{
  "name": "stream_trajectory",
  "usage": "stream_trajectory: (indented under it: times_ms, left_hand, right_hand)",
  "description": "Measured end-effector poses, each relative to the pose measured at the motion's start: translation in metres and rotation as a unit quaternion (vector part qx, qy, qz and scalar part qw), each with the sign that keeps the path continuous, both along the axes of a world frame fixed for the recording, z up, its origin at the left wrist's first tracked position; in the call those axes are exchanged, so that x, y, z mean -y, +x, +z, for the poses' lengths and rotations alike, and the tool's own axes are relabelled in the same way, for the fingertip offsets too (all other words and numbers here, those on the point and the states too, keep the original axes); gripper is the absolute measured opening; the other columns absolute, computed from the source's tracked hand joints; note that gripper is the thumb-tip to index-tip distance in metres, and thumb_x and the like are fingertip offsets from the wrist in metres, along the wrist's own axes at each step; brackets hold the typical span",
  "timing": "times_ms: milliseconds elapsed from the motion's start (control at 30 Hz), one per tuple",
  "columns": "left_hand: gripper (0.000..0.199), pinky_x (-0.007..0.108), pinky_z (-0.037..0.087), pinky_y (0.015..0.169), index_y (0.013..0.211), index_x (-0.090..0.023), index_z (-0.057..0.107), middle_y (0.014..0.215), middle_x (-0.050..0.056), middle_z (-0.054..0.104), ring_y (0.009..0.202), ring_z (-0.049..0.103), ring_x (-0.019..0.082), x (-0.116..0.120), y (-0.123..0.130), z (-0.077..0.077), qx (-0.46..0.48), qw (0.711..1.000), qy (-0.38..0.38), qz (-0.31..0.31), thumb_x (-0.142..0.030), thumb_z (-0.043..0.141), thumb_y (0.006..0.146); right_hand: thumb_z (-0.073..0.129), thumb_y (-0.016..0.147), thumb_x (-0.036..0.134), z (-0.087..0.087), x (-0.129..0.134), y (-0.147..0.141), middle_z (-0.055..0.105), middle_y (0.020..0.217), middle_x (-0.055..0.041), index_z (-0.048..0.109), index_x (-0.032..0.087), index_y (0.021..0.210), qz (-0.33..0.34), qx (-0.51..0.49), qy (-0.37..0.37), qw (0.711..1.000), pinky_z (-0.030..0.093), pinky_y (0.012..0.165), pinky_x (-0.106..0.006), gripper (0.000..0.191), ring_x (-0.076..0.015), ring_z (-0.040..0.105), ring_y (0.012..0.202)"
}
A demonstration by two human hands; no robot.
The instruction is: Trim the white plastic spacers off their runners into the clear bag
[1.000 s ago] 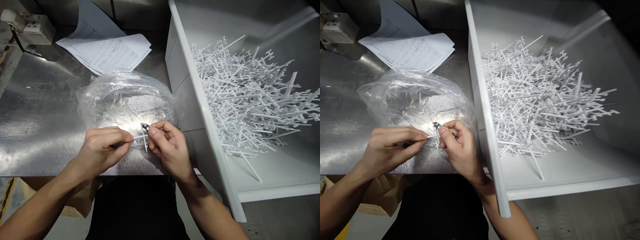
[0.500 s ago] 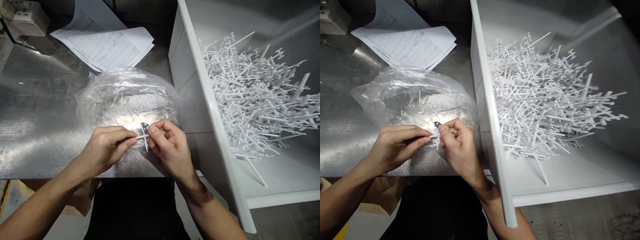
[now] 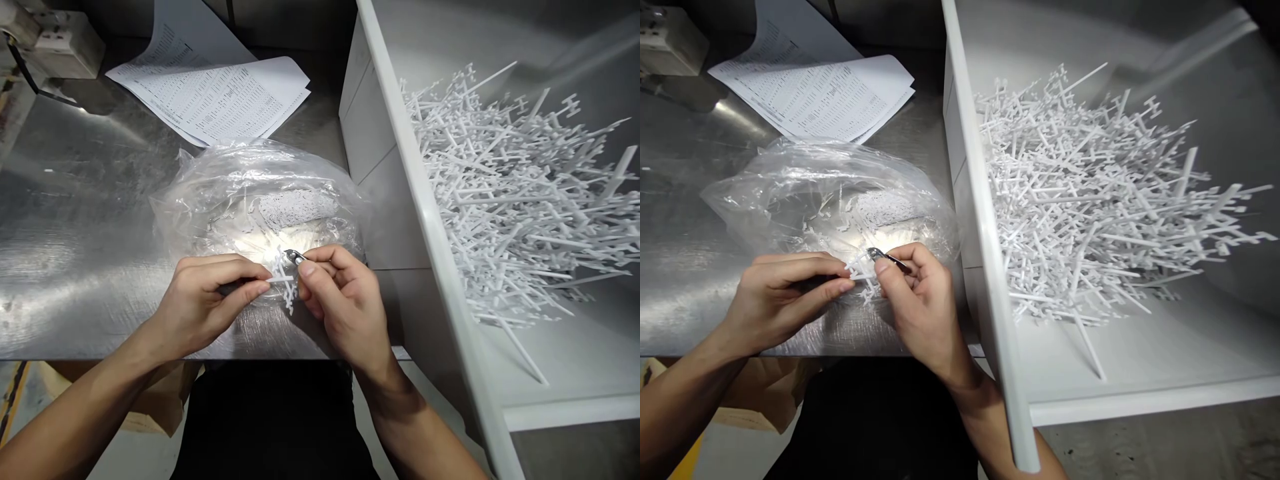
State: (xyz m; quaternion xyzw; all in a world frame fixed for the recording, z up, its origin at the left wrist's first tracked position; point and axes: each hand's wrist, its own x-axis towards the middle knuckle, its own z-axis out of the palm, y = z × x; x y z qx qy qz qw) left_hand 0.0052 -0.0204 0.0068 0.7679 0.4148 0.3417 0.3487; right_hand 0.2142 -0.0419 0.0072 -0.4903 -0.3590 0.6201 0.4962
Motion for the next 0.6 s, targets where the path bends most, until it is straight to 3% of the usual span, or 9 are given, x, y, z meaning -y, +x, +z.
stream_trajectory:
  times_ms: [300,600]
  left_hand:
    - [0.015,0.022,0.061,0.067,0.106,-0.027,0.085,0.091,0.001,0.085,0.076,0.08,0.016,-0.0003,0.0014,0.0036,0.015,1.0,0.001,-0.006,-0.016,0.08,0.096]
    - [0.02,0.026,0.062,0.068,0.11,-0.029,0.085,0.092,0.002,0.085,0.078,0.08,0.018,0.0014,-0.0016,0.0,0.014,1.0,0.006,-0.023,-0.015,0.079,0.096]
  right_hand:
    - [0.076,0.098,0.036,-0.0006,0.0029,0.0001,0.06,0.068,0.0047,0.066,0.021,0.097,0.014,-0.009,-0.004,1.0,0.032,0.048,-0.024,0.018,-0.0086,0.043,0.052]
    - [0.075,0.1,0.044,-0.0027,0.0069,0.0014,0.051,0.065,0.006,0.067,0.023,0.101,0.019,0.029,-0.002,0.999,0.031,0.048,-0.026,0.023,-0.0112,0.042,0.054]
